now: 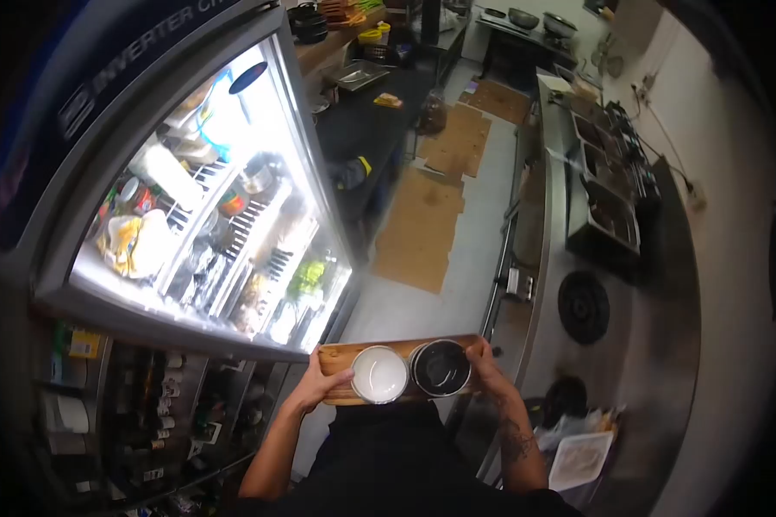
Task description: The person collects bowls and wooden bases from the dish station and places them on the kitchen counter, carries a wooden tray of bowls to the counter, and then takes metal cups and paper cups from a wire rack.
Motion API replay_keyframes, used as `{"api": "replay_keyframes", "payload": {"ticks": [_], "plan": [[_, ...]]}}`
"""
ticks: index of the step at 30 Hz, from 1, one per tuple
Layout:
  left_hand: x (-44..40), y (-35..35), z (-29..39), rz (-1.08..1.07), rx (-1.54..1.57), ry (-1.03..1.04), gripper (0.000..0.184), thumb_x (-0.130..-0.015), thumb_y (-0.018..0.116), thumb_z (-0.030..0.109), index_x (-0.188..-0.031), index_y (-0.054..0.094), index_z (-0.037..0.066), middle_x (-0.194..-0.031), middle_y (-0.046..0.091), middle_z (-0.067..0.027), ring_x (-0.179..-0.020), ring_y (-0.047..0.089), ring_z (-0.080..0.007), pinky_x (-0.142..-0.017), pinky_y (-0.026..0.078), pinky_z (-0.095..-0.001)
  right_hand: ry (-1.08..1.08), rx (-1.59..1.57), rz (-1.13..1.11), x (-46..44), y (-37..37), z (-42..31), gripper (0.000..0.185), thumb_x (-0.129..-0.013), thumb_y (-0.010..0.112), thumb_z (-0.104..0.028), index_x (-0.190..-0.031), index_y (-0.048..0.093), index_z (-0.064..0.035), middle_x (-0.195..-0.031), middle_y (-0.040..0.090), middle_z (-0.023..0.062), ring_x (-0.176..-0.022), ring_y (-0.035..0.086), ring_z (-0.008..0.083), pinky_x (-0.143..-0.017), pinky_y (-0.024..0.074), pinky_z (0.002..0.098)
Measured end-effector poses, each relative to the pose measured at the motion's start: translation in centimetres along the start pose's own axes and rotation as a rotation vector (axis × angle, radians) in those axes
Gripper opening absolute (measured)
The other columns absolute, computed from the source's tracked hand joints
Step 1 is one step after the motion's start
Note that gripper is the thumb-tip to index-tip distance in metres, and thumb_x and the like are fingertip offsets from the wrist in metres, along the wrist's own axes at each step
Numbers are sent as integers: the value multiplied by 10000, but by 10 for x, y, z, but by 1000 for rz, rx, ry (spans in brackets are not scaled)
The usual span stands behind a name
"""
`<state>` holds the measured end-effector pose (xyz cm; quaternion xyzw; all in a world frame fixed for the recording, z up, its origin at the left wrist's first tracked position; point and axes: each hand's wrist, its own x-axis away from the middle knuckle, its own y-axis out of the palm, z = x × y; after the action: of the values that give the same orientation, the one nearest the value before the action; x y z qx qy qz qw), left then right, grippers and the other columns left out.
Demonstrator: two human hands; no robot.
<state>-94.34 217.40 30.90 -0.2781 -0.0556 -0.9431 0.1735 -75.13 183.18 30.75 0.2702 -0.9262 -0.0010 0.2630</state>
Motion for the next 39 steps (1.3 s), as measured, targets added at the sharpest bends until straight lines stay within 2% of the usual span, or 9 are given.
{"api": "replay_keyframes", "payload": {"ticks": [5, 10, 21, 24, 25, 31, 33, 35, 39], "plan": [[-109, 26, 93, 70, 26, 7, 1249, -749, 924, 432, -1559, 125, -82, -1423, 466, -240, -1343, 494, -296, -1123, 435, -385, -8, -1, -58, -132, -44, -94, 845, -918, 715, -593, -1474, 366, -61, -1388, 485, 87, -1333, 443, 198, -1131, 363, 340], [-260, 21, 142, 62, -79, 78, 1472, -672, 864, 683, -1567, 29, -135, -1539, 348, -342, -1445, 404, -382, -1212, 316, -406, 1, 39, -66, -275, -76, -165, 875, -938, 664, -616, -1547, 315, -94, -1467, 473, 68, -1375, 459, 209, -1152, 387, 399], [-498, -2, 294, 126, -40, 13, 1572, -625, 869, 717, -1566, -60, -133, -1583, 282, -348, -1508, 303, -392, -1237, 258, -405, 13, 14, -216, -562, -100, -315, 655, -1009, 587, -556, -1461, 399, -120, -1460, 505, 53, -1361, 493, 203, -1150, 410, 417], [-538, -11, 323, 257, 67, 15, 1488, -674, 902, 605, -1588, -37, -99, -1599, 277, -320, -1523, 275, -365, -1250, 219, -395, 85, 61, -301, -646, -83, -361, 764, -992, 608, -567, -1532, 302, -121, -1505, 450, 94, -1392, 465, 244, -1084, 454, 486], [-551, -9, 325, 288, 136, 57, 1474, -683, 908, 579, -1589, -36, -100, -1602, 273, -319, -1525, 271, -365, -1252, 213, -397, 64, 97, -346, -674, -84, -370, 868, -966, 642, -586, -1576, 234, -122, -1531, 408, 128, -1402, 454, 281, -1016, 505, 548], [-569, -12, 388, 539, 276, 19, 1398, -747, 883, 526, -1574, -36, -129, -1528, 399, -322, -1459, 373, -366, -1226, 268, -414, 168, 210, -641, -792, -23, -473, 822, -977, 618, -593, -1552, 294, -103, -1520, 434, 128, -1349, 518, 262, -1016, 532, 442], [-571, -11, 411, 642, 306, 56, 1382, -767, 843, 602, -1560, 5, -159, -1478, 454, -335, -1395, 447, -374, -1198, 325, -431, 211, 297, -688, -832, -2, -509, 825, -975, 608, -611, -1544, 321, -88, -1495, 460, 110, -1342, 522, 256, -1043, 512, 445], [-552, -6, 470, 709, 436, 47, 1369, -768, 858, 575, -1560, 14, -156, -1466, 451, -330, -1382, 461, -368, -1170, 366, -426, 205, 345, -842, -844, 36, -565, 853, -968, 603, -633, -1550, 335, -70, -1525, 445, 109, -1401, 460, 255, -1121, 434, 464], [-518, -7, 547, 880, 426, 94, 1326, -800, 833, 578, -1560, 28, -152, -1477, 429, -302, -1380, 465, -334, -1155, 384, -415, 173, 460, -969, -838, 110, -673, 866, -969, 560, -674, -1539, 387, -45, -1526, 484, 136, -1389, 486, 266, -1159, 405, 475]]}}
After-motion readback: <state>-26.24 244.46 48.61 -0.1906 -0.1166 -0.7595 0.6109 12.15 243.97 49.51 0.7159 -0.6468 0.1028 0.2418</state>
